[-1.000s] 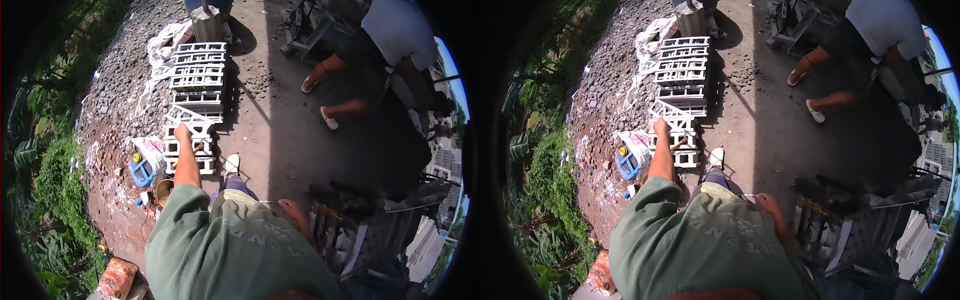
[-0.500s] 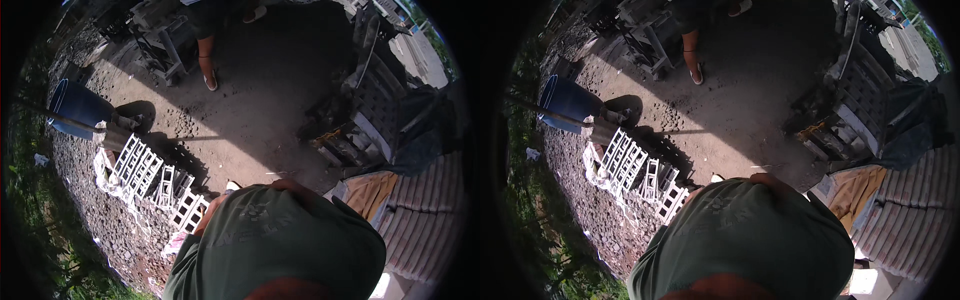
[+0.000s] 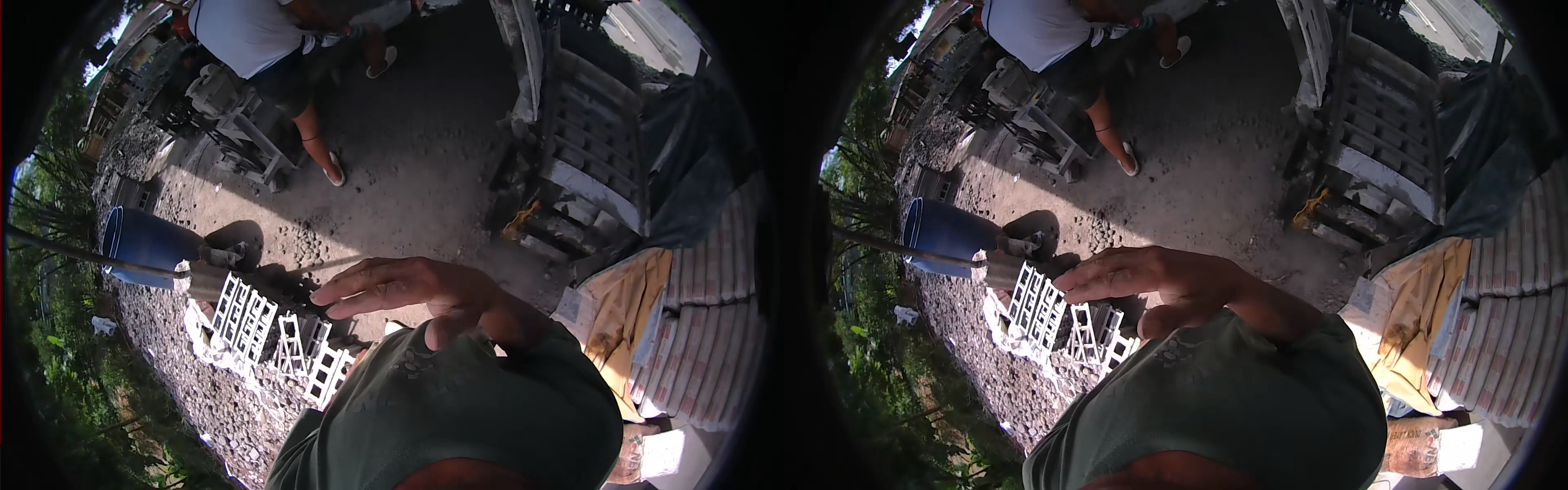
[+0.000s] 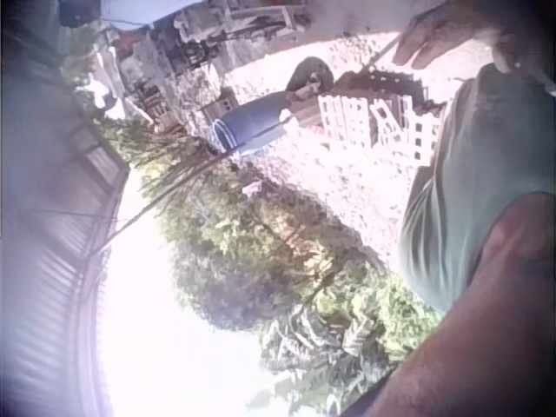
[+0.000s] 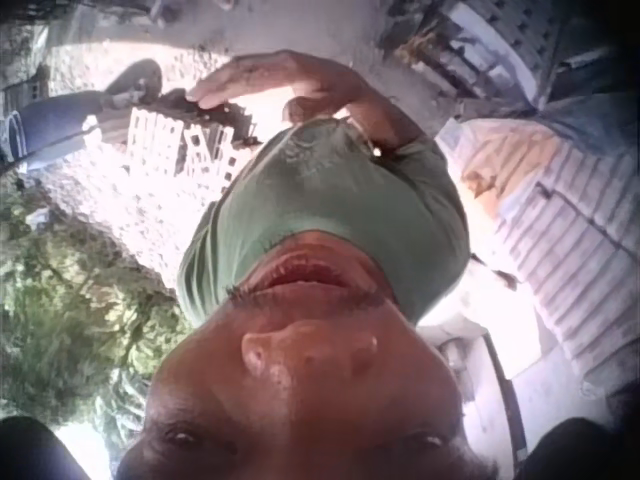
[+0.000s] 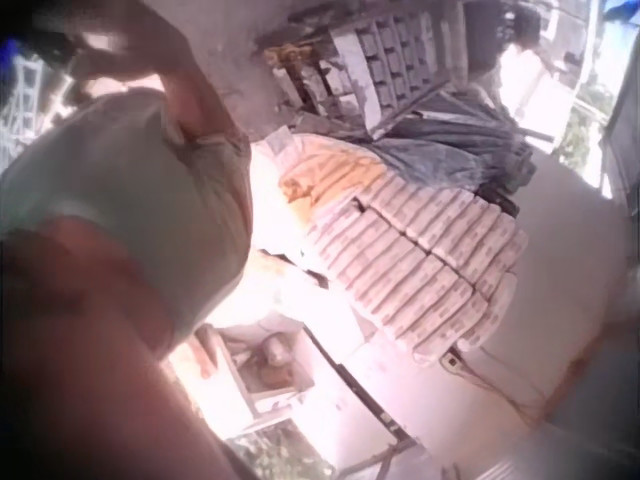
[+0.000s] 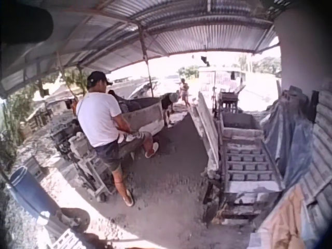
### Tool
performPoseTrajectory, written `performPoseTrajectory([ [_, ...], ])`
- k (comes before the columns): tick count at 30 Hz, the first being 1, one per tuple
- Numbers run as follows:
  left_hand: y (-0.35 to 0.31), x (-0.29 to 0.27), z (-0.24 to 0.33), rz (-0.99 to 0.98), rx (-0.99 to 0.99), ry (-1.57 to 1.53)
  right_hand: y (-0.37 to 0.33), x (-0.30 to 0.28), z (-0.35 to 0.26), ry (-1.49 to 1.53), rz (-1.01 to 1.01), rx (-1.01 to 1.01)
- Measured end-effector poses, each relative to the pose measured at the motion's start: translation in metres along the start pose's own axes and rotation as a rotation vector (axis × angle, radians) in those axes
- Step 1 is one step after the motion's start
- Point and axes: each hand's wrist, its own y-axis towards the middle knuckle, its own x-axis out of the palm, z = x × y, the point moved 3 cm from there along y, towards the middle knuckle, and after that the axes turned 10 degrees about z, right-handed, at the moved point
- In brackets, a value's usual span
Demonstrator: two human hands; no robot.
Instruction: The person levels wet concrete in a brick mold with a scraper, picks up a hammer, and repeatedly taps the metal mold frame with the hammer.
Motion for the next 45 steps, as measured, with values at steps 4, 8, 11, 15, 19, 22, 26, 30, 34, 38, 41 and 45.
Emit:
performPoseTrajectory([
  [4,0.018,-0.002,0.063,0.044,0.084,-0.014,0.026,0.006,-0.104,0.359,-0.23,-0.467],
  [8,0.02,0.005,0.093,0.064,0.067,-0.016,0.013,0.0,-0.128,0.746,-0.155,-0.549],
  [11,0.022,0.019,0.107,0.044,0.096,0.037,0.005,0.02,-0.148,1.011,-0.084,-0.614],
  [15,0.029,0.048,0.115,0.009,0.124,0.096,-0.014,0.015,-0.154,1.272,-0.13,-0.688],
  [19,0.059,0.034,0.123,0.007,0.146,0.149,-0.053,-0.006,-0.162,0.901,0.2,-0.497],
  [22,0.071,0.037,0.138,0.042,0.176,0.136,-0.058,-0.044,-0.127,0.861,0.547,-0.226],
  [26,0.095,0.028,0.183,0.053,0.255,0.137,-0.092,-0.072,-0.149,0.497,0.404,-0.269],
  [30,0.1,0.025,0.214,0.062,0.289,0.089,-0.063,-0.074,-0.17,0.293,0.174,-0.677],
  [34,0.106,0.017,0.24,0.058,0.327,0.073,-0.054,-0.065,-0.178,0.389,-0.021,-0.878],
  [38,0.102,0.012,0.215,0.106,0.259,0.028,-0.034,-0.037,-0.17,0.774,0.172,-0.733],
  [41,0.112,0.01,0.196,0.148,0.208,-0.004,-0.018,-0.017,-0.151,0.96,0.219,-0.717],
  [45,0.128,0.008,0.157,0.178,0.201,0.066,-0.001,-0.008,-0.122,1.18,0.16,-0.528],
])
